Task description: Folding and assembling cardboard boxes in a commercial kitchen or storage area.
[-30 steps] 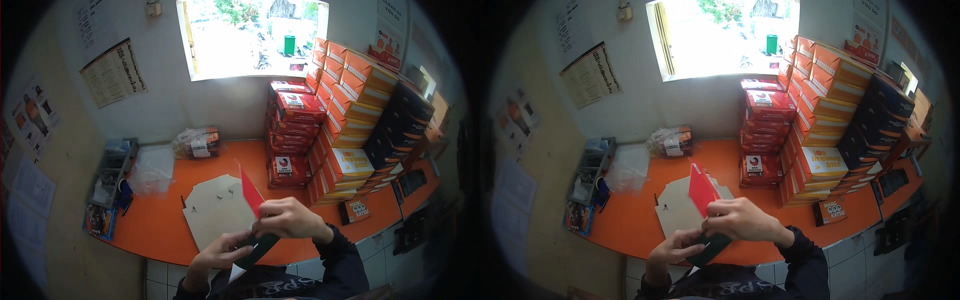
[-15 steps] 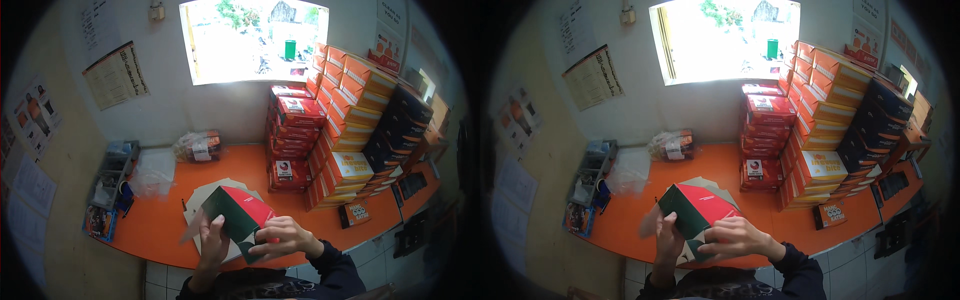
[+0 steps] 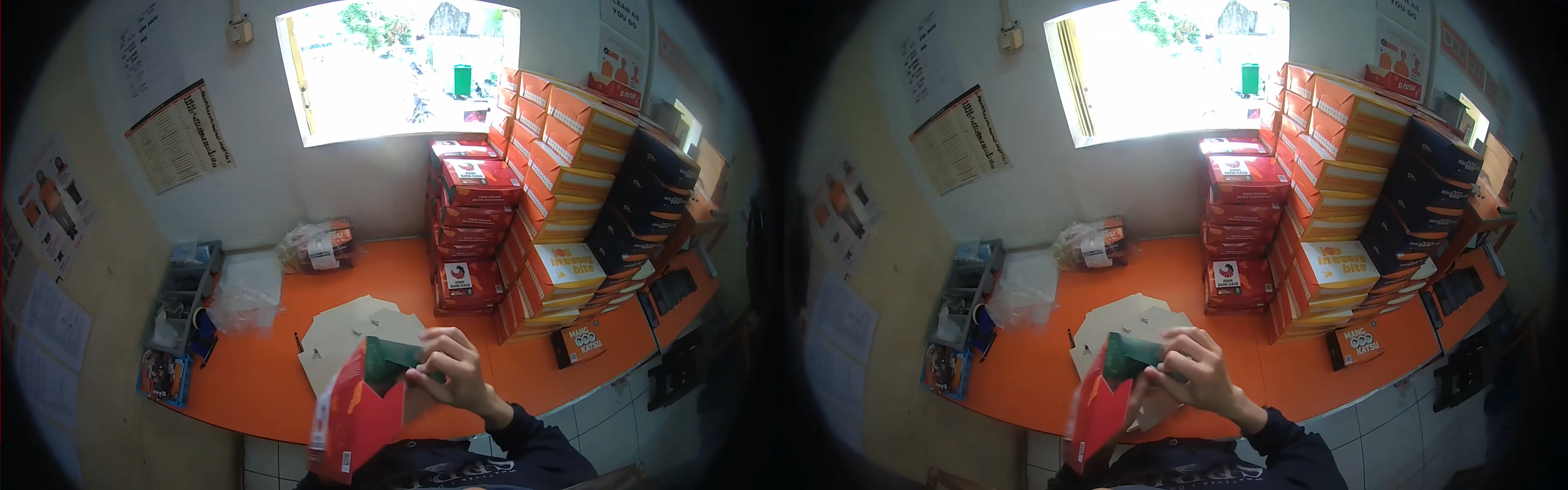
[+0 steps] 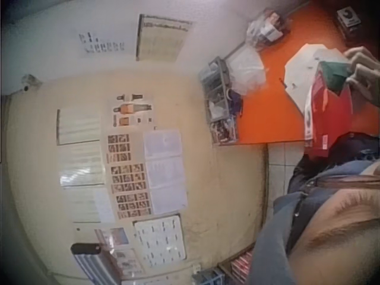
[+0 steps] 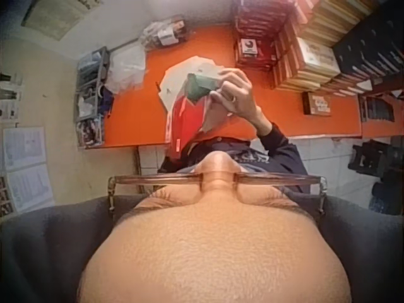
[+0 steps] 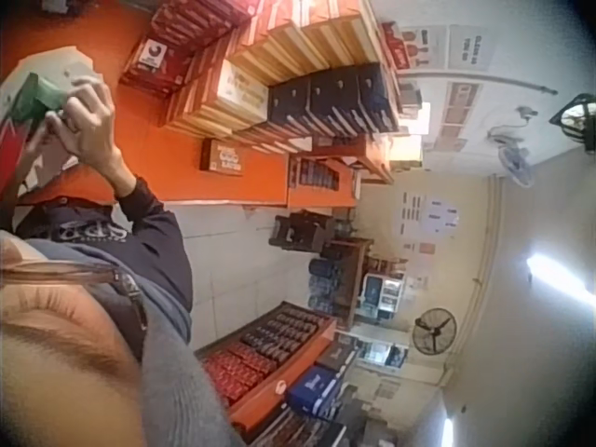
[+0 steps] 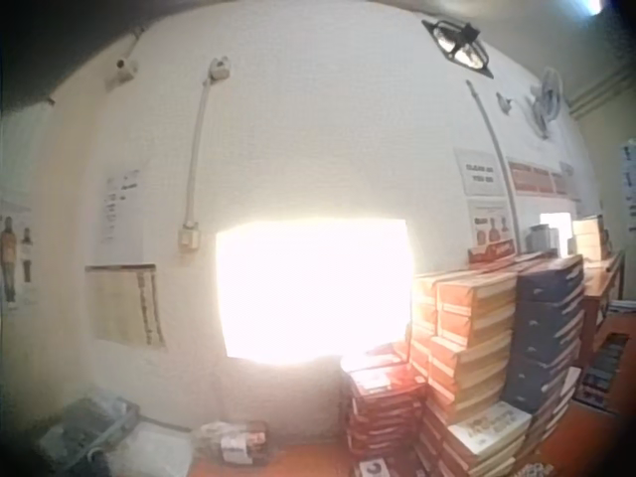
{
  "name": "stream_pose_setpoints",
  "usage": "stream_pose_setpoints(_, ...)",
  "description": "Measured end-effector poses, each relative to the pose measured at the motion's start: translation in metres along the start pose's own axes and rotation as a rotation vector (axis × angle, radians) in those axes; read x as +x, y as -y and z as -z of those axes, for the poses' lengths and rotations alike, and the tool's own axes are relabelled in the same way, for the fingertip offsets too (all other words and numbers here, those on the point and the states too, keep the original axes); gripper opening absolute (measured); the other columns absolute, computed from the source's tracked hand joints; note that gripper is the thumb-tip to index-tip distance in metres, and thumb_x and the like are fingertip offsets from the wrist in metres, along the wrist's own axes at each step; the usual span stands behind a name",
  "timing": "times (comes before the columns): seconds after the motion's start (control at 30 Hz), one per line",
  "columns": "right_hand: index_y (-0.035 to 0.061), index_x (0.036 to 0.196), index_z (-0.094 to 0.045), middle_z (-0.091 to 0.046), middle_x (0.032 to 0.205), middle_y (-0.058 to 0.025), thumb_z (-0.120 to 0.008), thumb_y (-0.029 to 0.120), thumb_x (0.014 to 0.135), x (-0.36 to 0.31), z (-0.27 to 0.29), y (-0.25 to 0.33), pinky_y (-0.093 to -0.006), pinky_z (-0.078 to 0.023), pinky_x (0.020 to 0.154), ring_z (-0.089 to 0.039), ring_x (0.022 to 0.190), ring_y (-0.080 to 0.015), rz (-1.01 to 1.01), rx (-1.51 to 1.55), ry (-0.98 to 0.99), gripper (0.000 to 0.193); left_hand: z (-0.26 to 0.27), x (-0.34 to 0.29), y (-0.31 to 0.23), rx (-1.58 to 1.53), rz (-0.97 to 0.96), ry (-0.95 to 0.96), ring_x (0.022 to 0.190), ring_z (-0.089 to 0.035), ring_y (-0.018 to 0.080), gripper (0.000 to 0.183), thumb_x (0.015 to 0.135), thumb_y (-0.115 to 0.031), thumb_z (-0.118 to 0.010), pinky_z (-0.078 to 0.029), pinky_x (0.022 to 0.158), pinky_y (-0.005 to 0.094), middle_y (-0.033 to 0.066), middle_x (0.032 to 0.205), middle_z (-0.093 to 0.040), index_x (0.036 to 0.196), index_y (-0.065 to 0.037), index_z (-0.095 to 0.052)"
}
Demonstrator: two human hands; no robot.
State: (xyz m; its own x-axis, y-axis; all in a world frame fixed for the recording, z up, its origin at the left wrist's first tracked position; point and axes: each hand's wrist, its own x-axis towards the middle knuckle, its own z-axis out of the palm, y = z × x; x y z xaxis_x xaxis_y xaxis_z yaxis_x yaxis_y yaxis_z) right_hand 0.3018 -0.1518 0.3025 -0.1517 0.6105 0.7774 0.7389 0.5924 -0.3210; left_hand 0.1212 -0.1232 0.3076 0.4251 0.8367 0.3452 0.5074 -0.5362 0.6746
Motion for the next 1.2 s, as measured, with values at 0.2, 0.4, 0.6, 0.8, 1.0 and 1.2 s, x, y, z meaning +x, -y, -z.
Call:
stream_pose_setpoints(0.2, 0.0093, 0.108, -0.057, -0.062, 0.106, -0.0144, -0.068, 0.025, 0.083, -0.022, -0.001, -0.023, -0.0436, -0.045, 0.089, -0.057, 0.103, -0.0361, -0.46, 0.171, 0.105, 0.032, -0.007, -0.018, 0.052, -0.143, -0.183, 0.391, 0.103, -0.064, 0.0272, 0.056, 0.077, -0.026, -0.077, -0.053, 0.075, 0.0313, 0.0123, 0.112, -0.063, 0.125, -0.011, -0.054)
stream_pose_setpoints(0.4, 0.0008, 0.113, -0.052, -0.068, 0.092, -0.0147, -0.043, 0.035, 0.1, -0.116, 0.0, -0.115, -0.0342, -0.051, 0.074, -0.067, 0.084, -0.0205, -0.905, 0.832, 0.031, 0.037, -0.003, -0.033, 0.077, 0.335, -0.615, 0.393, 0.113, -0.06, 0.0205, 0.045, 0.077, -0.023, -0.073, -0.052, 0.085, 0.0318, 0.0074, 0.121, -0.061, 0.12, -0.014, -0.061)
stream_pose_setpoints(0.6, 0.0028, 0.113, -0.059, -0.061, 0.096, -0.006, -0.051, 0.031, 0.098, -0.096, -0.025, -0.06, -0.0287, -0.046, 0.08, -0.054, 0.089, -0.0107, -0.815, 0.852, 0.229, 0.033, 0.014, -0.028, 0.041, 0.228, -0.501, 0.406, 0.054, -0.064, 0.0199, 0.014, 0.082, -0.026, -0.069, -0.047, 0.046, 0.0312, 0.0027, 0.064, -0.064, 0.09, -0.014, -0.069)
stream_pose_setpoints(0.8, -0.0007, 0.082, -0.065, -0.057, 0.074, -0.0053, -0.071, 0.026, 0.087, -0.037, 0.008, -0.025, -0.026, -0.037, 0.054, -0.053, 0.066, -0.0121, -0.128, 1.376, 0.05, 0.028, 0.013, -0.021, 0.045, -0.738, 0.151, 1.056, 0.083, -0.058, 0.0215, 0.028, 0.098, -0.024, -0.047, -0.047, 0.075, 0.0334, 0.0136, 0.093, -0.06, 0.115, -0.001, -0.05)
stream_pose_setpoints(1.0, 0.018, 0.089, -0.072, -0.053, 0.091, -0.0031, -0.068, 0.022, 0.083, -0.007, 0.017, -0.007, -0.0346, -0.042, 0.077, -0.055, 0.084, -0.0241, 0.029, 0.318, 0.449, 0.008, 0.009, -0.015, 0.043, -0.511, 0.144, 0.868, 0.084, -0.057, 0.0094, 0.036, 0.091, -0.007, -0.059, -0.047, 0.07, 0.0275, 0.007, 0.092, -0.061, 0.126, -0.003, -0.051)
stream_pose_setpoints(1.2, 0.0215, 0.103, -0.074, -0.05, 0.087, -0.0025, -0.072, 0.042, 0.075, -0.009, 0.006, -0.005, -0.0325, -0.039, 0.07, -0.048, 0.08, -0.0165, 0.025, -0.112, -0.205, 0.035, -0.002, -0.004, 0.034, -0.731, 0.249, 0.443, 0.085, -0.062, 0.0108, 0.028, 0.088, -0.006, -0.059, -0.05, 0.064, 0.0238, 0.0076, 0.097, -0.061, 0.115, 0.0, -0.051)
